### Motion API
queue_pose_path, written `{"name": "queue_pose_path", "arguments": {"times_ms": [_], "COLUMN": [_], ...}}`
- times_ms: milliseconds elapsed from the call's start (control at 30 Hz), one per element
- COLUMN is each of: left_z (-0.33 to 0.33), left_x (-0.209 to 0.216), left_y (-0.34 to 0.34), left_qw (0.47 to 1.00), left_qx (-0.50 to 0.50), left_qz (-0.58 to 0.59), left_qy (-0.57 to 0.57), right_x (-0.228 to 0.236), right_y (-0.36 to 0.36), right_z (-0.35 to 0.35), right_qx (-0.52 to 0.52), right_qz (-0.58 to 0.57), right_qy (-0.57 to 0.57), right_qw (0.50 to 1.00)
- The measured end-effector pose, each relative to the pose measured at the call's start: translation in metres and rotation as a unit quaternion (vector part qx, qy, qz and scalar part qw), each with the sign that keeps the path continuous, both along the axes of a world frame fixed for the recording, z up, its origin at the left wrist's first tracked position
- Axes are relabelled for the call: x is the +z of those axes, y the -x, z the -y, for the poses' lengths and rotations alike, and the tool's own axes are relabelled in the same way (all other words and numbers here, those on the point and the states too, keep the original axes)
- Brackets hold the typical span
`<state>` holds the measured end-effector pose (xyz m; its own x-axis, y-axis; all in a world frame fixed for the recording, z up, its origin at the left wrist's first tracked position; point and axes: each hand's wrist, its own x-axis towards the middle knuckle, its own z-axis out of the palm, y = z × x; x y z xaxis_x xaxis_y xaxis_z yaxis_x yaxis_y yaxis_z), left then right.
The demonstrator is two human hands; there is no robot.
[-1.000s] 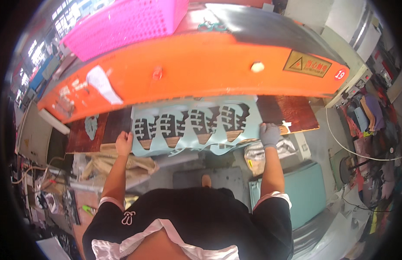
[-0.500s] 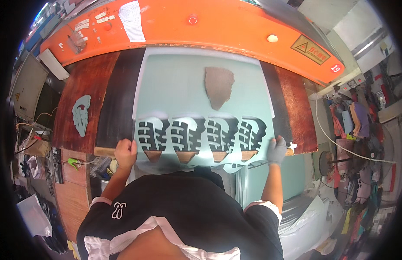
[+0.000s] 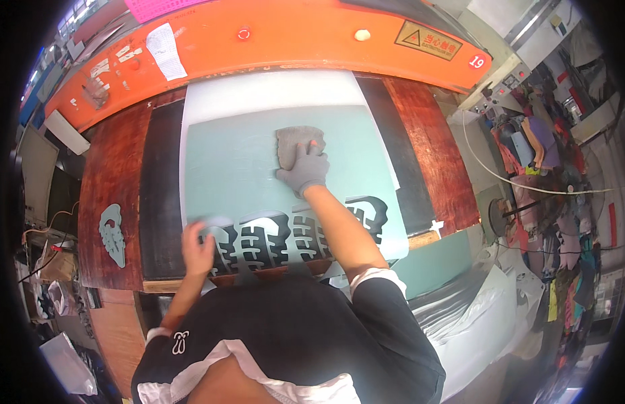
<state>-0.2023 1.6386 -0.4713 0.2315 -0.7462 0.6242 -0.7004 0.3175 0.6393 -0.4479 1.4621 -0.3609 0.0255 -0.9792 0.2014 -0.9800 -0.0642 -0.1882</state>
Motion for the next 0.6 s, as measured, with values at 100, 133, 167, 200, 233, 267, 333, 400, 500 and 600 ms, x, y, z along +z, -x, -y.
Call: {"name": "queue_pose_path", "arguments": {"times_ms": [100, 133, 167, 200, 233, 267, 333, 400, 500, 600], "left_z": [0.064, 0.075, 0.085, 0.091, 0.093, 0.096, 0.092, 0.093, 0.095, 0.096], "left_x": [0.022, 0.024, 0.025, 0.025, 0.024, 0.023, 0.019, 0.016, 0.015, 0.016], "left_y": [0.06, 0.075, 0.088, 0.095, 0.098, 0.099, 0.097, 0.096, 0.097, 0.098], "left_qw": [0.982, 0.973, 0.961, 0.942, 0.946, 0.947, 0.948, 0.95, 0.952, 0.953], "left_qx": [-0.113, -0.115, -0.107, -0.105, -0.099, -0.098, -0.096, -0.094, -0.091, -0.09], "left_qz": [0.149, 0.201, 0.254, 0.311, 0.304, 0.299, 0.294, 0.292, 0.286, 0.281], "left_qy": [0.023, -0.003, -0.032, -0.076, -0.06, -0.059, -0.069, -0.053, -0.056, -0.066], "right_x": [0.005, 0.004, 0.003, 0.003, 0.002, 0.002, 0.005, 0.01, 0.023, 0.03], "right_y": [0.001, 0.002, 0.003, 0.005, 0.008, 0.013, 0.029, 0.052, 0.091, 0.114], "right_z": [0.0, 0.001, 0.002, 0.004, 0.006, 0.008, 0.013, 0.019, 0.03, 0.035], "right_qx": [-0.006, -0.005, -0.001, 0.005, 0.01, 0.012, 0.074, 0.105, 0.098, 0.034], "right_qz": [0.029, 0.041, 0.05, 0.06, 0.069, 0.104, 0.265, 0.437, 0.589, 0.354], "right_qy": [0.024, 0.019, 0.018, 0.007, 0.002, 0.008, 0.07, 0.054, 0.003, 0.091], "right_qw": [0.999, 0.999, 0.999, 0.998, 0.998, 0.994, 0.959, 0.892, 0.802, 0.93]}}
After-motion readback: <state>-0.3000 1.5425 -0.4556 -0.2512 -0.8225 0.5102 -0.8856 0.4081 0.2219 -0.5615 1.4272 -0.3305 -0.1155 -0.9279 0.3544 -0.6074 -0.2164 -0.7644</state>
